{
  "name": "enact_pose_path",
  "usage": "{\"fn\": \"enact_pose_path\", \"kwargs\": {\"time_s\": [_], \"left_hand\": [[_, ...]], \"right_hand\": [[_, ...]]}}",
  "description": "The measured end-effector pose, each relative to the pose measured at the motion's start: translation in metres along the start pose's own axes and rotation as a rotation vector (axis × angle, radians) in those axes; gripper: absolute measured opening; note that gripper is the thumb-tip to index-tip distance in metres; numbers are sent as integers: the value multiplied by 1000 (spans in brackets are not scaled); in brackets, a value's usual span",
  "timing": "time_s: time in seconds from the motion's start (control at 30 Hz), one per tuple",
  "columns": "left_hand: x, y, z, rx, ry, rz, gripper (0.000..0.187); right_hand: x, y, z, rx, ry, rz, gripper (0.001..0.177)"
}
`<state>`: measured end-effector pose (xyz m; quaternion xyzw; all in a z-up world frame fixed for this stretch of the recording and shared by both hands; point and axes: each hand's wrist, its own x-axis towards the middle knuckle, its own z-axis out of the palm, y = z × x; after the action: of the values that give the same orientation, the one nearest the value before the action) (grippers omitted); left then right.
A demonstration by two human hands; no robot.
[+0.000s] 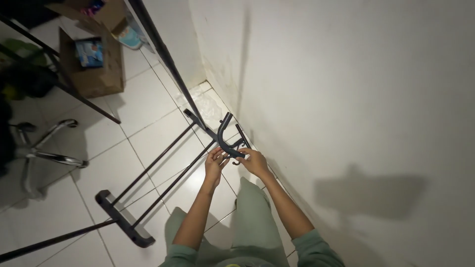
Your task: The person assembles a metal rack by connecting curved and straight metal bars. They insert the bars into the frame and secure them by hand, working on the floor in a cluttered room.
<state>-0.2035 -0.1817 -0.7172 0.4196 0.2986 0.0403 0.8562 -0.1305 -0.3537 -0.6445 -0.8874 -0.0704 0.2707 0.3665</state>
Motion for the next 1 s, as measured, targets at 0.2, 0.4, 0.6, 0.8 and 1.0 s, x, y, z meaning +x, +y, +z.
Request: {"fn": "enact_pose_path", "kwargs": {"time_s": [0.2, 0.4, 0.6, 0.8, 1.0], "left_hand": [[44, -70, -21, 102, -19, -47, 35], [84, -145, -48, 220, -79, -66, 41], [118, -205, -77, 357, -67, -140, 42], [133, -255, -109, 624, -130, -135, 48], [132, -289, -122, 865, -131, -207, 68]], "right_hand": [[50, 96, 39, 181, -25, -218, 41], [67, 166, 75, 142, 55, -161, 41], [68, 185, 107, 181, 142, -184, 41], [61, 192, 135, 409, 96, 47, 38], [57, 189, 152, 397, 90, 81, 28]]}}
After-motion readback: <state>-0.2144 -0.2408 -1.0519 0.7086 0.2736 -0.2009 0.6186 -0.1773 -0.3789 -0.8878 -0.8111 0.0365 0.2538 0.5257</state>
